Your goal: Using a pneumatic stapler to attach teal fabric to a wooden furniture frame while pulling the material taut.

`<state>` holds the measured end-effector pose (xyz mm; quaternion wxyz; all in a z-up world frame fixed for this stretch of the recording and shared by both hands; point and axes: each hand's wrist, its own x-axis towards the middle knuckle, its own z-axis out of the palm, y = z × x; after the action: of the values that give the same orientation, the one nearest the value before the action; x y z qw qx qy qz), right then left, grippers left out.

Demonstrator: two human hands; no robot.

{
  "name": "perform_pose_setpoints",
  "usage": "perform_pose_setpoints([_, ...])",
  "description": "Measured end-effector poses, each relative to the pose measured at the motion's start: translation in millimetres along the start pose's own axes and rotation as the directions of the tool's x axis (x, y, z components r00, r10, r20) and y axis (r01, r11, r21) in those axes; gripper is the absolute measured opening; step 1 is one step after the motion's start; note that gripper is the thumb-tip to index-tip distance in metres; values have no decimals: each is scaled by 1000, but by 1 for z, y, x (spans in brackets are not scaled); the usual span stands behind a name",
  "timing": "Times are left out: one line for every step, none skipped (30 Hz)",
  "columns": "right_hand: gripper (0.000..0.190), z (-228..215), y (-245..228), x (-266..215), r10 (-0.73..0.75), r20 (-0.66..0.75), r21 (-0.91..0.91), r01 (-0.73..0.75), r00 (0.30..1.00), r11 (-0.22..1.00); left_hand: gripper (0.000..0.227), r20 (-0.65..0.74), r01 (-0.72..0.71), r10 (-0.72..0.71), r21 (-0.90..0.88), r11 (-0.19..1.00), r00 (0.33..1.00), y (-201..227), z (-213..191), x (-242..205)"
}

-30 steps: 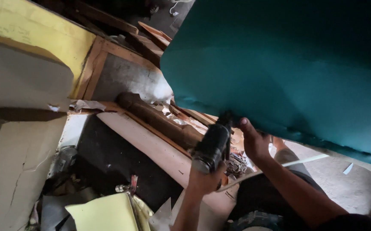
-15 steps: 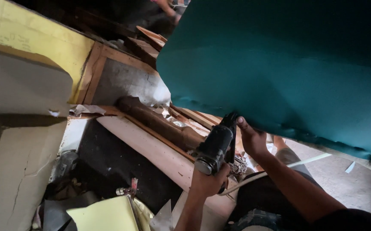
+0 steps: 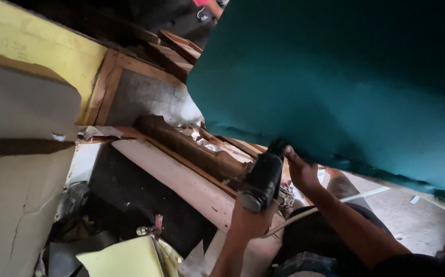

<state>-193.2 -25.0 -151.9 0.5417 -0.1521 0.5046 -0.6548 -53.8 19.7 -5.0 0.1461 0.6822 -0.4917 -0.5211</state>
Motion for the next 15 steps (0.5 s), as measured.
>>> perform_pose_setpoints([93,-1,-6,-3,14,46,-67,-11,999,998,68,-72,-156,162,80,984,984,-9,5,-2])
perform_pose_setpoints([93,-2,-7,-2,17,42,-67,-14,999,998,68,-69,-153,159,81,985,985,-4,6,-3])
perform_pose_setpoints([94,-3,-7,-2,6,64,-97,0,998,995,54,-29,-59,58,-39,998,998,1,7,-3])
perform_pose_setpoints([94,-4,-8,-2,-4,87,-125,15,996,992,42,21,42,-39,-153,987,999,5,7,-4])
perform_pose_setpoints([94,-1,-15,-4,3,87,-126,8,996,992,42,20,49,-47,-153,987,999,1,8,-4])
perform_pose_setpoints([97,2,-23,-6,9,130,-102,4,991,995,39,27,73,-69,-142,987,997,-4,9,-4])
perform_pose_setpoints([101,7,-31,-5,7,176,-75,6,984,997,36,31,88,-85,-131,987,996,-7,9,-1])
perform_pose_setpoints([101,3,-26,-4,7,179,-73,6,984,997,36,28,88,-85,-131,988,996,-8,9,-3])
perform_pose_setpoints([99,-1,-21,-4,24,151,-129,-4,988,992,42,-3,3,-3,-94,996,1000,-8,10,-4])
perform_pose_setpoints([96,-5,-16,-3,39,122,-184,-16,992,983,47,-30,-81,79,-55,995,996,-8,11,-5])
perform_pose_setpoints([96,-4,-22,-5,40,121,-187,-17,992,982,47,-29,-79,78,-58,995,997,-4,10,-4])
perform_pose_setpoints([102,-2,-28,-8,47,138,-197,-19,989,980,47,-11,-44,44,-23,999,999,1,8,-4])
perform_pose_setpoints([108,0,-35,-8,51,159,-207,-18,986,978,47,3,-12,12,9,1000,1000,6,7,-2])
perform_pose_setpoints([108,-11,-15,-8,50,161,-212,-15,986,977,47,3,-14,14,3,1000,1000,3,8,-2])
perform_pose_setpoints([71,-22,5,-6,95,179,-19,-94,979,995,53,-18,83,-83,-13,996,996,1,9,-2])
